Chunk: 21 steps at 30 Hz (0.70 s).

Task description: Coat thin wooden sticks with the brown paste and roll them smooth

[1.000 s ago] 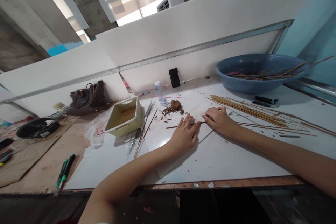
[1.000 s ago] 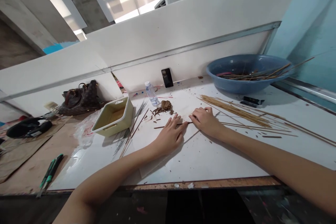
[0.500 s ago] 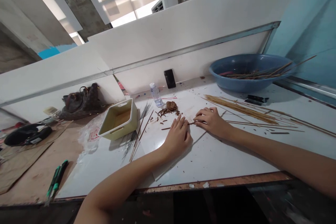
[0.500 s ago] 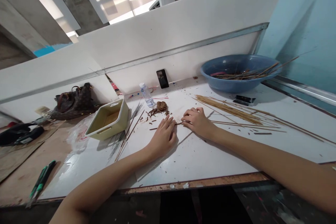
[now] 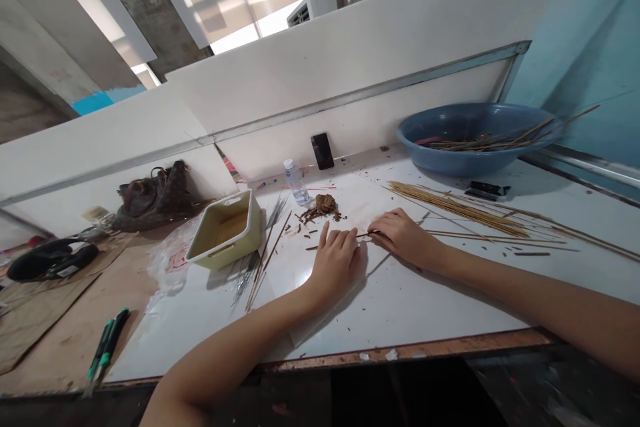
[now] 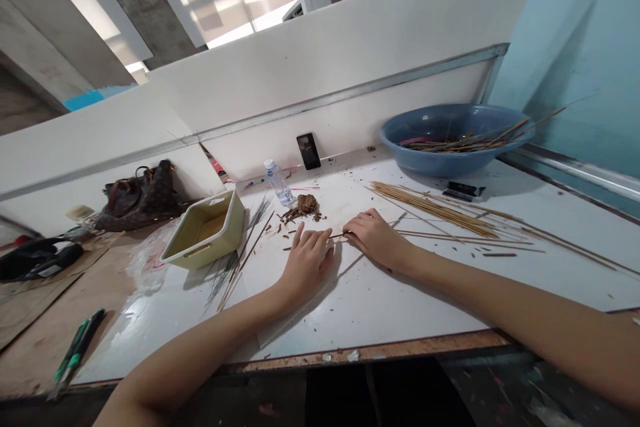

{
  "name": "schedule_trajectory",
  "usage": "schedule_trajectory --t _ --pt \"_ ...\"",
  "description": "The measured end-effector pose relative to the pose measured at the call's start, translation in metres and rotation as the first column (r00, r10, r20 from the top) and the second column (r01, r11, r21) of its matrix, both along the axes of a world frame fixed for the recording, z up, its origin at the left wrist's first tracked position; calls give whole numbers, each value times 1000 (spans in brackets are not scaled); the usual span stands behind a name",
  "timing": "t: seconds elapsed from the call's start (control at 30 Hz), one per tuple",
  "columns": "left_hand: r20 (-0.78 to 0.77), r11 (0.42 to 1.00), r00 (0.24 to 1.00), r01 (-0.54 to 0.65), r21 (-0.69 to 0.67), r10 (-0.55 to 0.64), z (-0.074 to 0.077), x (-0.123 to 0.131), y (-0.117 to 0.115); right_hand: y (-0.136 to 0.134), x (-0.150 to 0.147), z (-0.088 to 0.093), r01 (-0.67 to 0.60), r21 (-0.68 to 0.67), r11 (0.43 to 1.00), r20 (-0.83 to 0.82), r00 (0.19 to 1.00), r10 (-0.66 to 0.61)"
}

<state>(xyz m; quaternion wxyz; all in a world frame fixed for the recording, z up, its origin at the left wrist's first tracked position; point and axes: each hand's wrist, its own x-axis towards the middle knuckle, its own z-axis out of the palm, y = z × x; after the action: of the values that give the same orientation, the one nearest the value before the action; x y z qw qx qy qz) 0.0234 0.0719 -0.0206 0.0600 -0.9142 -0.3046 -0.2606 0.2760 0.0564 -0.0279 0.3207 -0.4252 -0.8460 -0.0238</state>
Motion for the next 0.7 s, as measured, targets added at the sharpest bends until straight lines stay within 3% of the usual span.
schedule_trajectory --t 0.13,0.7 --pt "-26 993 998 -57 99 60 -1 -3 5 -6 -6 2 -62 26 998 13 998 62" --pt "-118 988 993 24 150 -7 -1 -6 7 -12 -11 0 -62 -6 998 0 998 62"
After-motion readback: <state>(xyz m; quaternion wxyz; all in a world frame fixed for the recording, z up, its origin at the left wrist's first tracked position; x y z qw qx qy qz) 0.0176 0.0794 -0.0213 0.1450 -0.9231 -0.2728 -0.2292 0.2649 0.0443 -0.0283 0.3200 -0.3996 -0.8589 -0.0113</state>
